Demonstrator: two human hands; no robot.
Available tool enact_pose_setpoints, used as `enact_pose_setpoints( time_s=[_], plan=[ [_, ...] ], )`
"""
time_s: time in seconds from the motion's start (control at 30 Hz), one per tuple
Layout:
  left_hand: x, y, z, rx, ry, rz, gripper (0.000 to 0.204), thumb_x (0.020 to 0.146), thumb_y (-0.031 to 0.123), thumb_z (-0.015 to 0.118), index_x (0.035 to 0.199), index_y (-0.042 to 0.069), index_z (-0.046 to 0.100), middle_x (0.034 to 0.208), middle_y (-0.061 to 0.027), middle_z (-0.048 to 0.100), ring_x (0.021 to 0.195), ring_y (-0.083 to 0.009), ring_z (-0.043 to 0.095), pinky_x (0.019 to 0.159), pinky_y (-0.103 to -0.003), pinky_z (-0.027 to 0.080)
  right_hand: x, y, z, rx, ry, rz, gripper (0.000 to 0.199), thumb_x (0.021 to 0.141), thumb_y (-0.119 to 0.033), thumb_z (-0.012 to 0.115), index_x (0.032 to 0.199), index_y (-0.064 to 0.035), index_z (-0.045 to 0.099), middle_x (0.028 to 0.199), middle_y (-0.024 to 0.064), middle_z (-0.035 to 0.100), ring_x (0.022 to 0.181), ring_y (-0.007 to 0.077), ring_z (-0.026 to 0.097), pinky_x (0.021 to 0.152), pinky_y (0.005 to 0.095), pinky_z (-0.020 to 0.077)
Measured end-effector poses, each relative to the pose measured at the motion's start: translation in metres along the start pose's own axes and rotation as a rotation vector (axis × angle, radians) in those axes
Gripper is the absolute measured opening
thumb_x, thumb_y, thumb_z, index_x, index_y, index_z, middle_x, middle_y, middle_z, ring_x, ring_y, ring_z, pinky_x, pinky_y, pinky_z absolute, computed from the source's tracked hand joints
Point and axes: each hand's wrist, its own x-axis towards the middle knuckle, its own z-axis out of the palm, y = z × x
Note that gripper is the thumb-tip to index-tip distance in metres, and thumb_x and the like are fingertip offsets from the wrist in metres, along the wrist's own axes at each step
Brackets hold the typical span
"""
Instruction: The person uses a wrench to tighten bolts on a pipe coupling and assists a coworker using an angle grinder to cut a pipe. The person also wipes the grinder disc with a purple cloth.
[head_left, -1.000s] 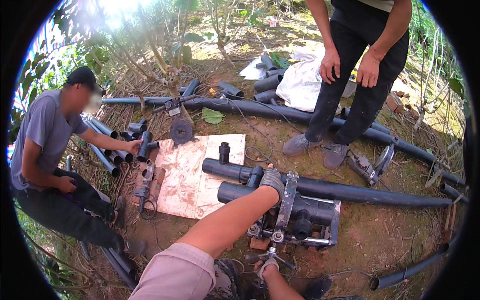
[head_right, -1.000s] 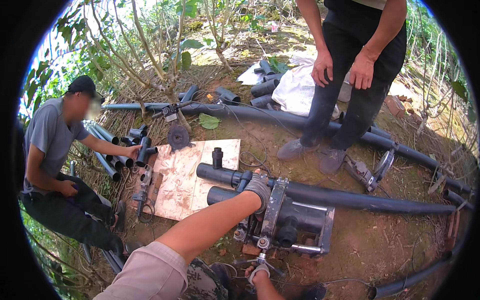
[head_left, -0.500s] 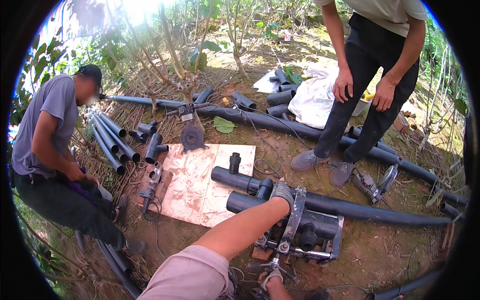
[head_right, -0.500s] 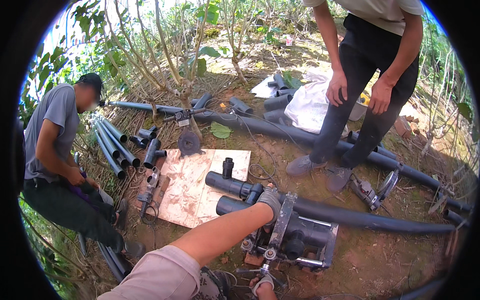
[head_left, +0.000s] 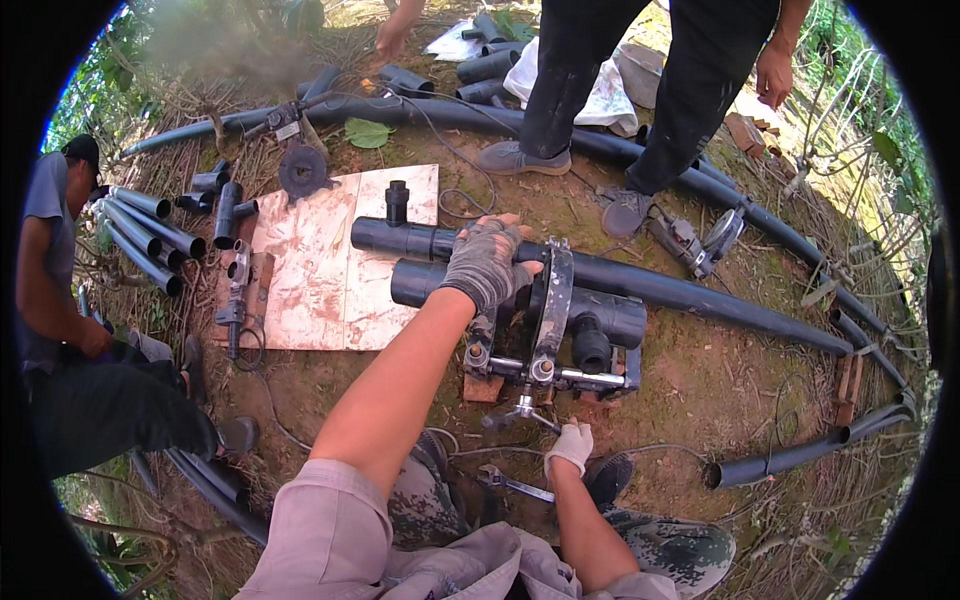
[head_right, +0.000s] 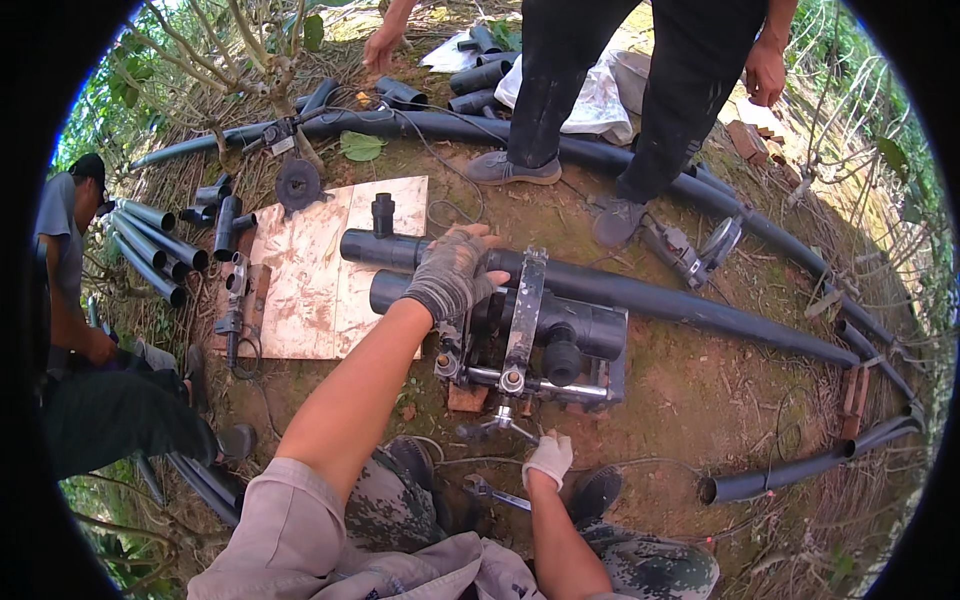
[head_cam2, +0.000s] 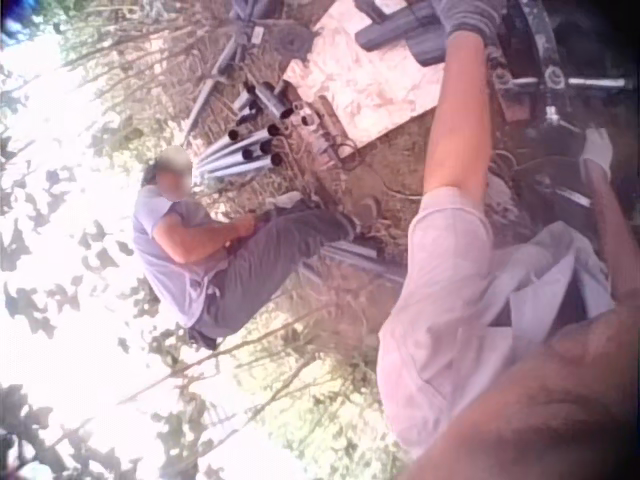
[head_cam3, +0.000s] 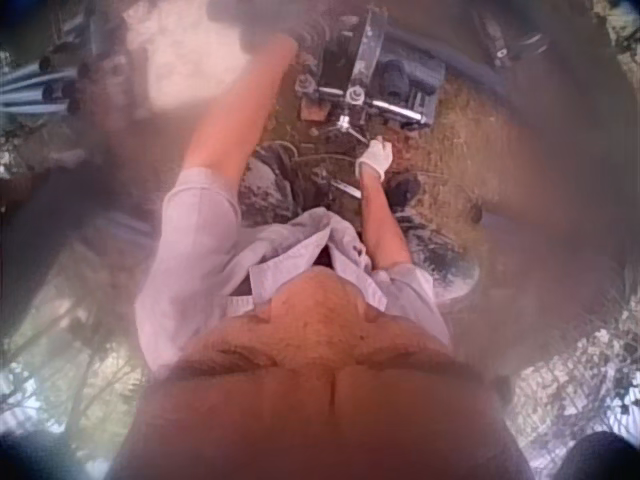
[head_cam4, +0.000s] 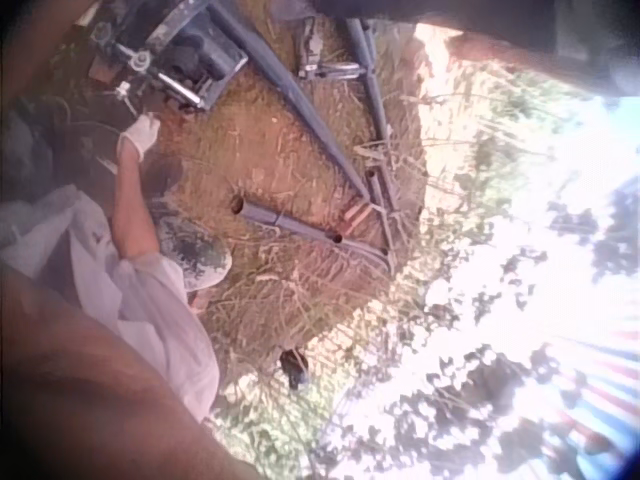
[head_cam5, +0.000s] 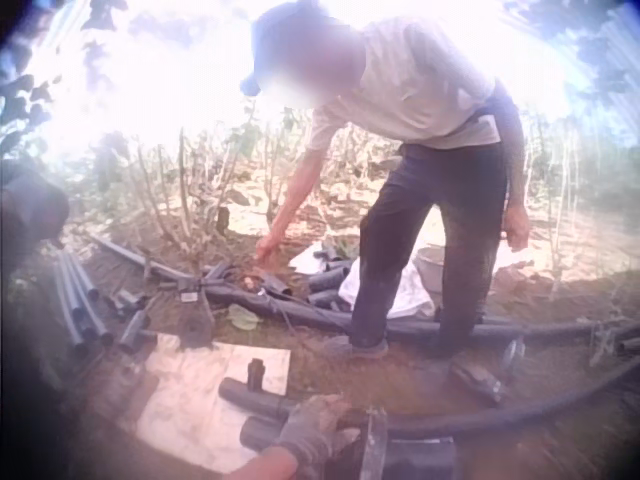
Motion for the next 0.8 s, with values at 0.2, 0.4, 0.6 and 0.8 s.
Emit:
enact_pose_setpoints(
  time_s=[0.2, 0.4, 0.6, 0.8],
  plan=[
    [-0.013, -0.028, -0.019, -0.33, 0.301, -0.083, 0.038, 0.084, 0.025, 0.076, 0.116, 0.005, 0.068, 0.119, -0.0163, 0.066, 0.115, -0.035, 0.06, 0.103, -0.041, 0.046, -0.041, -0.032, 0.005, -0.375, 0.014, -0.627, 0.024, 0.095, -0.024, 0.068, 0.09, -0.0005, 0.067, 0.071, 0.0108, 0.063, 0.064, 0.019, 0.057, 0.064, 0.036, 0.0475],
    [-0.032, -0.118, 0.022, -0.603, 0.428, -0.512, 0.025, 0.093, 0.017, 0.072, 0.114, 0.005, 0.069, 0.102, -0.0079, 0.072, 0.093, -0.0152, 0.066, 0.087, -0.031, 0.052, -0.068, -0.057, 0.019, -0.523, -0.197, -0.744, 0.019, 0.089, -0.025, 0.073, 0.093, -0.007, 0.07, 0.078, 0.0169, 0.068, 0.071, 0.0356, 0.067, 0.066, 0.0436, 0.0522],
    [-0.046, -0.132, 0.038, -0.57, 0.49, -0.651, 0.021, 0.092, 0.015, 0.071, 0.109, 0.004, 0.07, 0.095, -0.0083, 0.072, 0.086, -0.0175, 0.067, 0.082, -0.033, 0.054, -0.06, -0.059, 0.012, -0.616, -0.189, -0.857, 0.016, 0.089, -0.024, 0.071, 0.092, -0.0083, 0.069, 0.076, 0.0163, 0.066, 0.07, 0.0369, 0.066, 0.064, 0.0468, 0.0512],
    [-0.038, -0.134, 0.044, -0.439, 0.452, -0.579, 0.025, 0.089, 0.021, 0.072, 0.109, 0.006, 0.07, 0.095, -0.0118, 0.073, 0.086, -0.0239, 0.07, 0.082, -0.037, 0.055, -0.058, -0.059, 0.014, -0.666, -0.206, -0.877, 0.017, 0.089, -0.024, 0.07, 0.092, -0.0082, 0.068, 0.076, 0.0171, 0.066, 0.071, 0.0376, 0.066, 0.065, 0.0474, 0.0511]
  ],
)
